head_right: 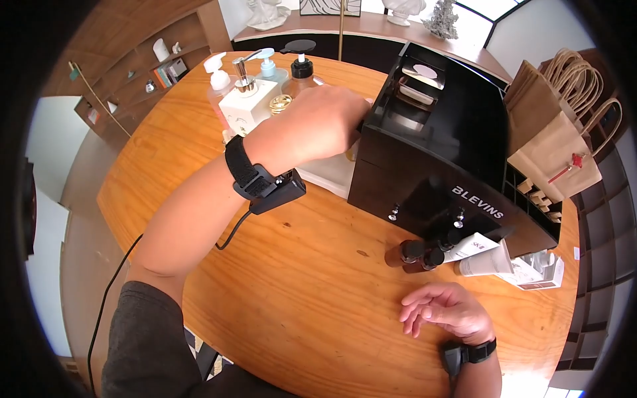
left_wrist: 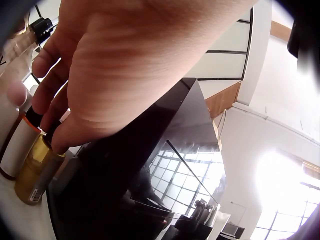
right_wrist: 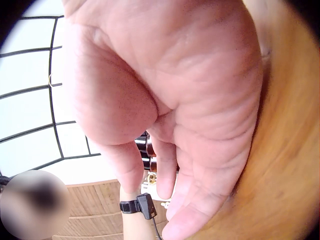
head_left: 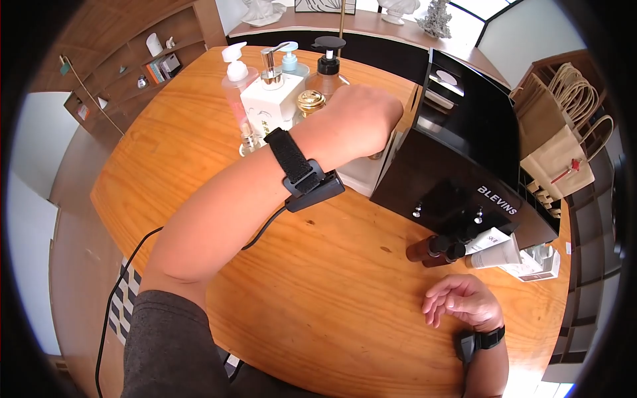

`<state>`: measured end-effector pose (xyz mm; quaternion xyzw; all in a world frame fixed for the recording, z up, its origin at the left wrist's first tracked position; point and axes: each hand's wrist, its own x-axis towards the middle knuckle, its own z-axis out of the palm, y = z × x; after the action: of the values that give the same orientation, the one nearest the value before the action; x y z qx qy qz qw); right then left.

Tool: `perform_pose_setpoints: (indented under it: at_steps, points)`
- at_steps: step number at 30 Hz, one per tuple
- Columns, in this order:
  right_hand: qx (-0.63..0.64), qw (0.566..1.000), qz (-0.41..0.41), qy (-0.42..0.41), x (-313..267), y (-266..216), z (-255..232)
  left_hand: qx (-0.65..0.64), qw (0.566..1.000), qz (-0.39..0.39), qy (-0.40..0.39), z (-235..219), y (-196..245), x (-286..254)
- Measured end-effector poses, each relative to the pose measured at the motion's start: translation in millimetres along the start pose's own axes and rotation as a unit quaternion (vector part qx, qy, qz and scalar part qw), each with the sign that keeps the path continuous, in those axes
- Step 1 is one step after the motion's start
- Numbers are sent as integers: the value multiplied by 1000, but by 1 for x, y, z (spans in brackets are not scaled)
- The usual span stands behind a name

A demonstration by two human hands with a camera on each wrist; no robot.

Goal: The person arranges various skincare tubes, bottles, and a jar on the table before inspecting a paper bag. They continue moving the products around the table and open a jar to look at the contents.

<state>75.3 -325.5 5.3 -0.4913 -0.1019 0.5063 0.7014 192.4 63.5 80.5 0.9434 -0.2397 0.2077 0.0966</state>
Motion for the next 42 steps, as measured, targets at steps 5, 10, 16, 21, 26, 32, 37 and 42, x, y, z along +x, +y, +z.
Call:
perform_pose_setpoints:
  at_steps: [5, 10, 16, 21, 26, 32, 37, 42]
  points:
    - [1, 1000, 0, -5, 0, 0, 0, 14, 999, -25, -25, 1, 2, 5]
    - [-8, 1000, 3, -14, 1, 1, -4, -2, 999, 3, 33, -2, 4, -6]
    - [-36, 999, -8, -11, 0, -2, -1, -14, 998, 15, 55, 3, 7, -9]
    - [-58, 998, -7, -7, 1, -2, 1, -16, 993, 68, 93, 13, 2, -11]
    - [-50, 999, 8, -15, 0, -4, 2, -10, 997, 28, 64, 14, 7, -17]
    - [-57, 998, 13, -23, 1, -4, 2, 39, 995, 54, 76, 9, 15, -24]
    - [-47, 998, -3, -29, 1, -2, 0, 43, 993, -3, 107, -7, 36, -40]
    - [-46, 998, -2, -36, 1, -2, -1, -33, 986, 24, 164, -22, 56, -81]
